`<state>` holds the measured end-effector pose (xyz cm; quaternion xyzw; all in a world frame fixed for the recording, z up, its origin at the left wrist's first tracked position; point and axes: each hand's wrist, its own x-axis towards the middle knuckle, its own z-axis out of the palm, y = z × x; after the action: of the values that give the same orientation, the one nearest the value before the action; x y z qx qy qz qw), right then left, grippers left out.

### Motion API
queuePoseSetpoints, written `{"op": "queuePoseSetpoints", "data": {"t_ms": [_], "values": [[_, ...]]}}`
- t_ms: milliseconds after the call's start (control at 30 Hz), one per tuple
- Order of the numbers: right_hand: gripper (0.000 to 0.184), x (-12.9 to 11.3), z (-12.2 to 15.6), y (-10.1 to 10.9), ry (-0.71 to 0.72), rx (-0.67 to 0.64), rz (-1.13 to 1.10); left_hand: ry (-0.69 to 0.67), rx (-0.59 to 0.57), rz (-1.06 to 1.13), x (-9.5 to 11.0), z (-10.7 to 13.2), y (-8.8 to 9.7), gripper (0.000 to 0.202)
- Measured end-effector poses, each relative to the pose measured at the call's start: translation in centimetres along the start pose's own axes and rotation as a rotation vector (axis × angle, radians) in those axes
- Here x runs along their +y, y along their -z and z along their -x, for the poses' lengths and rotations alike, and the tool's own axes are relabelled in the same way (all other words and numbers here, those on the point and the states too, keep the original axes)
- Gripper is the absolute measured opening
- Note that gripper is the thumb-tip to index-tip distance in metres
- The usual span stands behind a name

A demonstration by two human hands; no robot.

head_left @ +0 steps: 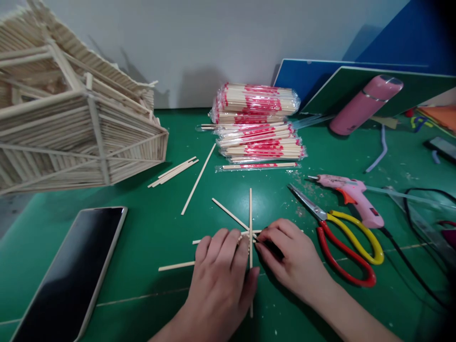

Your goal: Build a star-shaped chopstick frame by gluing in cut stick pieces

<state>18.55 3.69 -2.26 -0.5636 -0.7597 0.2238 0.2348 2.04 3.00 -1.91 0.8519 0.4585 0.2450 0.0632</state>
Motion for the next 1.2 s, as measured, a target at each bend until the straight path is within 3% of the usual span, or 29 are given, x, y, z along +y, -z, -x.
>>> {"op": "queuePoseSetpoints", "data": {"t_ms": [267, 800, 1200], "values": [[0.012, -0.27, -0.17, -0.10, -0.020, 0.024, 0.044, 0.056, -0.221, 0.021, -0.15, -0.70, 0.19, 0.030], [0.012, -0.48, -0.15, -0.01, -0.030, 0.029, 0.044, -0.010, -0.163, -0.058, -0.28, -0.14, -0.16, 0.033], [0.013, -0.88, -0.34, -0.50, -0.092, 0.051, 0.109, 0.014, -0.176, -0.052, -0.29, -0.31, -0.13, 0.032]]}}
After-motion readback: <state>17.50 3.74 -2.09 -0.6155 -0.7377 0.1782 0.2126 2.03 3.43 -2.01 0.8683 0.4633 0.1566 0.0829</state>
